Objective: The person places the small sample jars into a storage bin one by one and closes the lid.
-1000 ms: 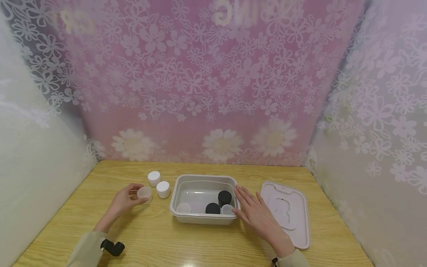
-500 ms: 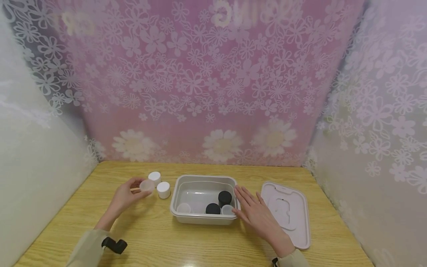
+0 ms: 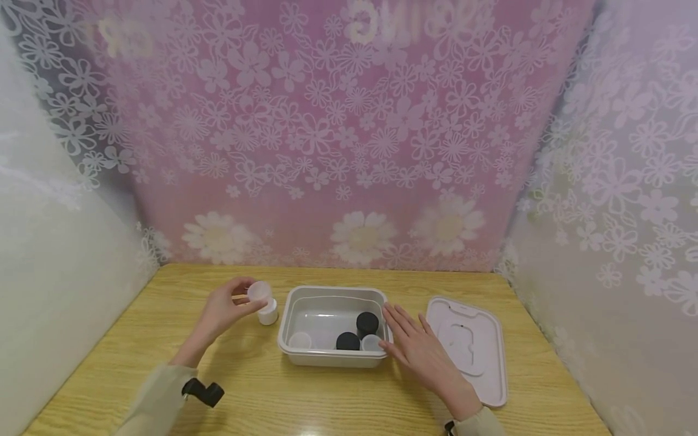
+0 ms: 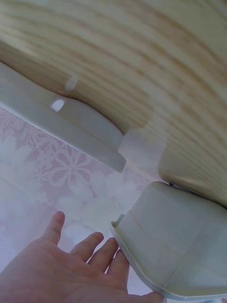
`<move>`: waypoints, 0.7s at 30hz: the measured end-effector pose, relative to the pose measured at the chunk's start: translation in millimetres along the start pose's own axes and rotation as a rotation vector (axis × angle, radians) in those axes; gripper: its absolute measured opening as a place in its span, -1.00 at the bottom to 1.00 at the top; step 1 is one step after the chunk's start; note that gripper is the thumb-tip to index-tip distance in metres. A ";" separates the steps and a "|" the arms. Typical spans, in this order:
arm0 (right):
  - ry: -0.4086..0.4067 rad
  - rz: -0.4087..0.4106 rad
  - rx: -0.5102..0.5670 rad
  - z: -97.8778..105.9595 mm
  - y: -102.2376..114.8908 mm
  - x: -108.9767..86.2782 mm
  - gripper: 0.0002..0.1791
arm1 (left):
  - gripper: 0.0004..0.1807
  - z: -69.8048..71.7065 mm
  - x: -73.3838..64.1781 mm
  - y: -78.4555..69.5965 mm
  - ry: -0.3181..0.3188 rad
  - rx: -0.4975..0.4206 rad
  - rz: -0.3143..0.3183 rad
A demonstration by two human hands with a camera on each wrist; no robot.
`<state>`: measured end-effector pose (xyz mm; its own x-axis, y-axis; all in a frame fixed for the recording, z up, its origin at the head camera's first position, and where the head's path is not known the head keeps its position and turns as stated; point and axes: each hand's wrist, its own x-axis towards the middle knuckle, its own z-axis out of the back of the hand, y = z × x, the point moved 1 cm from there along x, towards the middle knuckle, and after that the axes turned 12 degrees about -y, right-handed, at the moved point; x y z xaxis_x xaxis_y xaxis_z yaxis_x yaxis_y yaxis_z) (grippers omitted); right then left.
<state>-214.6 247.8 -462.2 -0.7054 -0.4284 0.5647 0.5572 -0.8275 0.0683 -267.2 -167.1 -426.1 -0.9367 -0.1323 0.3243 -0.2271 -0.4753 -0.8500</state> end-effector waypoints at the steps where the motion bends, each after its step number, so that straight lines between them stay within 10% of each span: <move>1: 0.000 0.000 0.000 0.2 0.0 -0.2 -0.26 | -0.41 -2.6 0.1 -2.9 0.003 -0.003 -0.003; 21: 0.004 0.007 -0.005 3.7 2.2 0.6 -0.25 | -0.46 -72.8 -4.0 -46.0 0.074 -0.079 -0.073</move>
<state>-212.2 247.1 -458.7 -0.7031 -0.4353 0.5622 0.5599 -0.8263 0.0604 -272.4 -81.4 -418.5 -0.9334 -0.0339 0.3572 -0.3128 -0.4108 -0.8564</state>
